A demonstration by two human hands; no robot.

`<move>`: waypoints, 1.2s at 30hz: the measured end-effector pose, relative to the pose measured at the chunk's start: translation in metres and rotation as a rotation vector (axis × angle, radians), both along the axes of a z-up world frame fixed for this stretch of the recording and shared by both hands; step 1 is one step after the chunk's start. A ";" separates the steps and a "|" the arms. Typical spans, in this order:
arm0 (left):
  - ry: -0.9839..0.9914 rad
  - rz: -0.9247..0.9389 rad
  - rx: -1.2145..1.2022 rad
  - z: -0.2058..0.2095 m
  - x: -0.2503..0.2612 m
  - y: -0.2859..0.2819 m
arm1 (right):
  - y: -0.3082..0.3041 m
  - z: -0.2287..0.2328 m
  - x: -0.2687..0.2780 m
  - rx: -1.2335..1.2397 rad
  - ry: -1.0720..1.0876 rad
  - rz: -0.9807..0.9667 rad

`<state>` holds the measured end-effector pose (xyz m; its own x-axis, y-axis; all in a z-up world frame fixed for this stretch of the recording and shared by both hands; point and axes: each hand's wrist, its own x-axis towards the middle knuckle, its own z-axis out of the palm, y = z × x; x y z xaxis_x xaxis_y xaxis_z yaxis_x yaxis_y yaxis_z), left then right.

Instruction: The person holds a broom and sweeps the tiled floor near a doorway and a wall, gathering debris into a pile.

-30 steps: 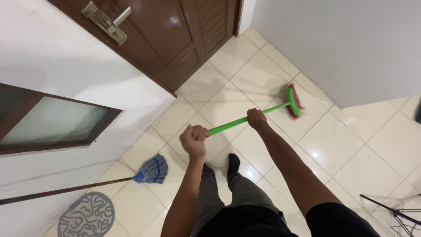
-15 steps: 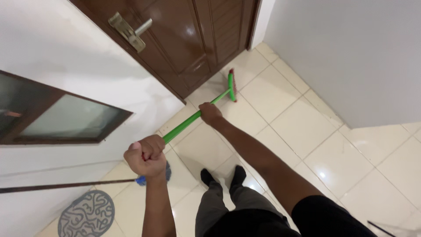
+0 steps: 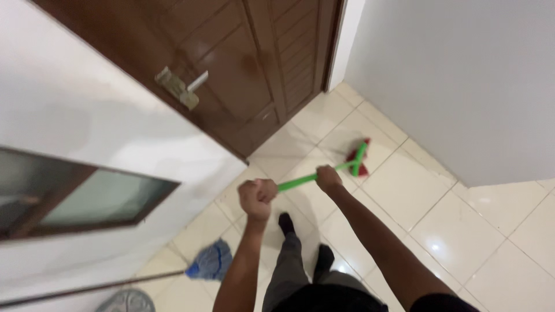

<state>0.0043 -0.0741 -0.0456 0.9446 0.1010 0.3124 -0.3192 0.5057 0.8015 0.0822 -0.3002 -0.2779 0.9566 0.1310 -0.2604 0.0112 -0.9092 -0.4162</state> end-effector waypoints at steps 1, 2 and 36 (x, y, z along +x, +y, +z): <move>-0.003 -0.020 -0.030 -0.007 0.010 -0.009 | -0.013 0.005 0.000 -0.024 -0.042 -0.012; -0.007 -0.041 -0.060 -0.014 0.019 -0.019 | -0.027 0.011 0.008 -0.026 0.040 -0.053; -0.118 -0.366 0.089 0.049 0.169 -0.027 | -0.006 0.027 0.098 0.129 0.042 -0.401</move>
